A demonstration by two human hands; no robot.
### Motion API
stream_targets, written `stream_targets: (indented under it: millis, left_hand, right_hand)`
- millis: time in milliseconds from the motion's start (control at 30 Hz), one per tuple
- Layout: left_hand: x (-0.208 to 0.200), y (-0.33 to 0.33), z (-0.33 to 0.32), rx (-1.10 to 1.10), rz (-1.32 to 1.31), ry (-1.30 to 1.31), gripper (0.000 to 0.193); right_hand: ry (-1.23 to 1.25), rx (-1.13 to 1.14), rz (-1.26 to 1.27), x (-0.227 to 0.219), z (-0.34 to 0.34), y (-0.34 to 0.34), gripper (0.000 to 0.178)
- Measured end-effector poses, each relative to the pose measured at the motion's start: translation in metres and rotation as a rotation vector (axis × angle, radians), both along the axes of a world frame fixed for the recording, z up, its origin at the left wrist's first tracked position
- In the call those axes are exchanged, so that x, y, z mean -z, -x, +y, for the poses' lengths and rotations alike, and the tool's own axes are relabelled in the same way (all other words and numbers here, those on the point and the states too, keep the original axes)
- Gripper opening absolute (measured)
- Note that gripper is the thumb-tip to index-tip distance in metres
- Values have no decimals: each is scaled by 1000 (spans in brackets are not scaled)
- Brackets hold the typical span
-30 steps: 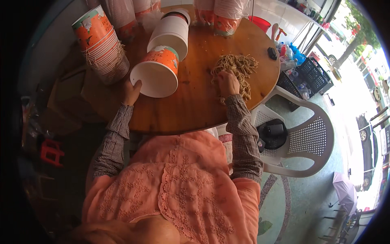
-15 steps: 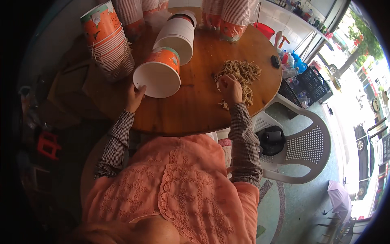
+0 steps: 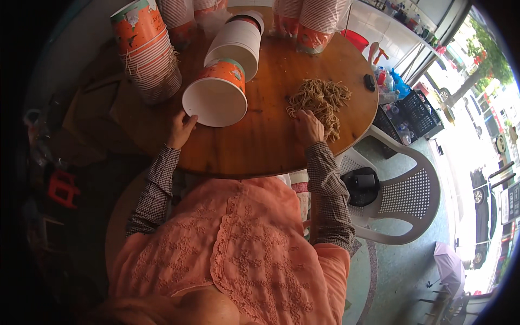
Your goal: The recorder is threading rope handles through holes in paper buckets and tying knots to secure them.
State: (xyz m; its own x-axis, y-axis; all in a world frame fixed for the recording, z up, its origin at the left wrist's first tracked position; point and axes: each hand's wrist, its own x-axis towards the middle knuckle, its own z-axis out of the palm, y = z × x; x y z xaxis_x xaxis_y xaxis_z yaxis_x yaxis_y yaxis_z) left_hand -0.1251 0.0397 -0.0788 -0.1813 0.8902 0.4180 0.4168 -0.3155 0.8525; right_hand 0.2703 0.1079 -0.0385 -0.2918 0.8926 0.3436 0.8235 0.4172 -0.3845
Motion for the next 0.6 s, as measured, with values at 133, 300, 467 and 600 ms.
stream_targets:
  millis: [133,300,467,600]
  left_hand:
    - [-4,-2,-2,-9,-17,-35,23]
    - [-2,-2,-4,-30,-17,-73,23]
    - [26,-1,-18,-183,53,-244,38]
    - [-8,-15,-51,-52,-42,-124,39]
  right_hand:
    - [-53,50,76,-4,5,4,15]
    - [-67,23,-59,3,16,11,16]
    - [-131,-27,-337,6,40,10,18]
    - [68,-37,220,-25,28,-1,19]
